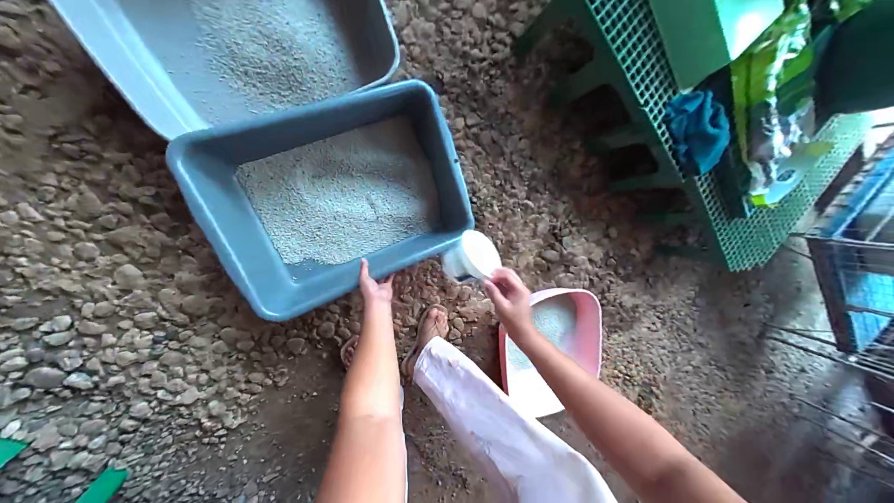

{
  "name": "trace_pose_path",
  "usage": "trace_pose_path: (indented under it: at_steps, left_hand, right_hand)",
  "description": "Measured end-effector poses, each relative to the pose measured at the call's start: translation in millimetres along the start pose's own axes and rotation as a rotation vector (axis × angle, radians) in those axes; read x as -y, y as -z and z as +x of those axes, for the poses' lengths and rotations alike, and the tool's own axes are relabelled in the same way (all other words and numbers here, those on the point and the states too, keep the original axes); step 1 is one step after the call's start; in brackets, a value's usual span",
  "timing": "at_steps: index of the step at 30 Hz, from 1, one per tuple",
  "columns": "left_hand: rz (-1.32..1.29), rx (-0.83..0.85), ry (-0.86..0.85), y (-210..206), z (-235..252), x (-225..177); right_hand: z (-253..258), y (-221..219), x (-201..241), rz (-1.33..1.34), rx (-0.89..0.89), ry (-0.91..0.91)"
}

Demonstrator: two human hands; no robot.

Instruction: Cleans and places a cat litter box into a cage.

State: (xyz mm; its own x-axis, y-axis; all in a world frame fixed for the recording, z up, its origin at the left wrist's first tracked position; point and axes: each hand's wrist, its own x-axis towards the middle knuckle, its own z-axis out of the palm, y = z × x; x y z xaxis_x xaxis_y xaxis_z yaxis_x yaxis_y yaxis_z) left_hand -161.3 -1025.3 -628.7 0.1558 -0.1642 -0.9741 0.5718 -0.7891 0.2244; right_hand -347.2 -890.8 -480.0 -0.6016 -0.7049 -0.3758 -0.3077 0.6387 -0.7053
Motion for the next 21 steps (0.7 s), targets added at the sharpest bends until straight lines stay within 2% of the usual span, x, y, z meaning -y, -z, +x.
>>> trace_pose_path:
  at_steps: [2, 5, 8, 10, 11, 12, 14, 16, 17, 18, 19, 21]
  left_hand:
    - [-0.071, -0.051, -0.113, -4.1, 9.7, 12.2]
    - [-0.182, -0.028, -0.24, -1.0, 12.9, 21.8]
    - [-0.132, -0.039, -0.262, 1.0, 3.1, 7.7]
    - [-0.069, -0.057, -0.252, 15.0, -3.8, 0.3]
    - [-0.036, -0.066, -0.246, 26.0, -7.6, -1.2]
    - [-0.012, -0.071, -0.241, 37.4, -12.2, -1.7]
    - [0.022, -0.077, -0.231, 61.8, -22.2, -0.6]
    - [0.066, -0.104, -0.206, 94.0, -30.9, 3.7]
    - [0.1, -0.119, -0.197, 111.1, -34.5, 6.2]
    - [0.126, -0.13, -0.189, 126.4, -37.2, 8.2]
    - [0.152, -0.144, -0.182, 139.5, -41.2, 10.1]
    - [0.179, -0.171, -0.16, 158.8, -54.1, 12.5]
  right_hand:
    - [-39.6, 52.8, -40.7, -0.199, -0.172, -0.174]
    - [-89.4, 103.2, -103.0, -0.312, -0.303, -0.642]
    - [-113.2, 104.3, -156.5, -0.16, -0.433, -1.023]
    - [-105.5, 88.5, -162.7, 0.009, -0.448, -1.177]
    - [-91.1, 75.8, -151.4, 0.035, -0.402, -1.171]
    - [-66.5, 61.2, -133.7, 0.011, -0.323, -1.084]
    - [2.6, 31.4, -91.0, -0.12, -0.132, -0.758]
    - [74.1, -2.9, -63.7, -0.16, -0.058, -0.448]
    - [108.8, -21.2, -53.4, -0.144, -0.019, -0.352]
    - [141.9, -38.2, -44.6, -0.121, 0.06, -0.324]
    - [169.4, -54.1, -38.3, -0.072, 0.162, -0.374]
    - [191.2, -74.6, -24.6, 0.001, 0.349, -0.579]
